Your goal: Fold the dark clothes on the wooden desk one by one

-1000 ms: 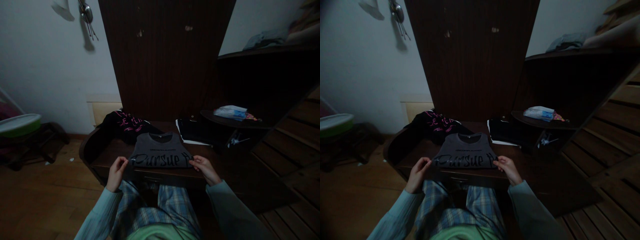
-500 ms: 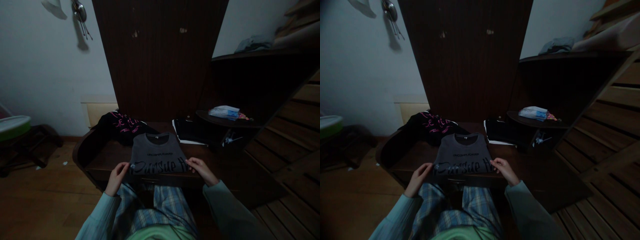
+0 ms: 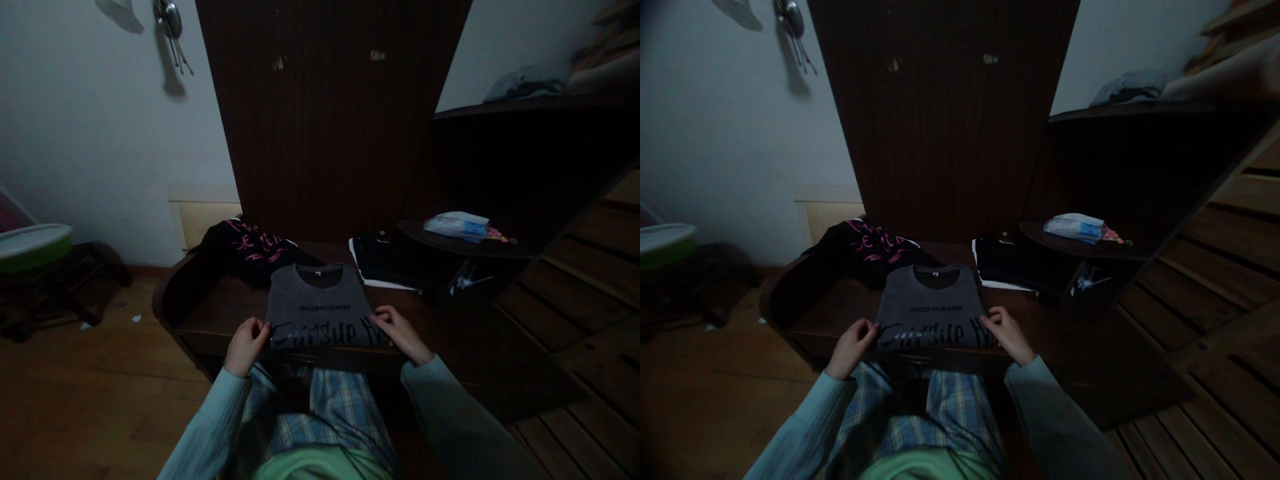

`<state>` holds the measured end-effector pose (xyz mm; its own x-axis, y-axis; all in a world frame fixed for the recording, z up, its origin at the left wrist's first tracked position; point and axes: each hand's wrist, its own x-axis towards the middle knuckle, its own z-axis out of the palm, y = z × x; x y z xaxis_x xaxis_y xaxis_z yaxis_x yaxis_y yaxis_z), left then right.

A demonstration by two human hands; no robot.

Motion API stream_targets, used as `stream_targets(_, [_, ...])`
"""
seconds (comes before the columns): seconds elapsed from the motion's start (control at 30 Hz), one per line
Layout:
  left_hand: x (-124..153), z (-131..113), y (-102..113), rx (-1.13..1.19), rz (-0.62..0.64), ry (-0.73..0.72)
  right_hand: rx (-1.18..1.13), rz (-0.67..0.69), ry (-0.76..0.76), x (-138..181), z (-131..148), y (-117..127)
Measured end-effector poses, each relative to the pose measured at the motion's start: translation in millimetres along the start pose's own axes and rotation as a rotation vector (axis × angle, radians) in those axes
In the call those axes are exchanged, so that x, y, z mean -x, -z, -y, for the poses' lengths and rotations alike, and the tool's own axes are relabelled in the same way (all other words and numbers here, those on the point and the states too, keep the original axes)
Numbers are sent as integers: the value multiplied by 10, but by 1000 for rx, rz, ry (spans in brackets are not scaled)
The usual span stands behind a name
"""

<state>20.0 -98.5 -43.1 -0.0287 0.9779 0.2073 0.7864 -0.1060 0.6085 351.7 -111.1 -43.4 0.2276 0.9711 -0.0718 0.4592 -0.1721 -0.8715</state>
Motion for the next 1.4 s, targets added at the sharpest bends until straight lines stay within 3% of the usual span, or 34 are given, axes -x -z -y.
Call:
stream_targets(0.1, [-121, -23, -50, 8, -4, -6, 55, -19, 30, -101, 72, -34])
stream_targets(0.23, [-344, -89, -107, 108, 91, 16, 153, -8, 101, -311, 163, -94])
stream_targets(0.37, [-461, -194, -116, -83, 83, 74, 297, 58, 65, -477, 222, -161])
stream_targets(0.47, [-465, -243, -114, -238, 75, 88, 419, -14, 82, -491, 216, -224])
stream_targets(0.6, [-452, -245, -128, -260, 105, 145, 447, -144, 143, -419, 152, -291])
stream_targets(0.8, [-460, -227, -135, -164, 94, 171, 319, -227, 265, -384, 92, -320])
stream_targets(1.03, [-499, -196, -111, -146, 156, 189, -146, -131, 189, -470, 18, -360])
stream_targets(1.17, [-437, -209, -109, -124, 179, 137, -298, -77, 160, -479, 2, -363])
stream_targets(1.27, [-360, -229, -95, -94, 140, 123, -282, -2, 305, -450, 31, -351])
stream_targets(1.4, [-330, -204, -93, 18, 93, 130, -54, 47, 471, -436, 64, -346])
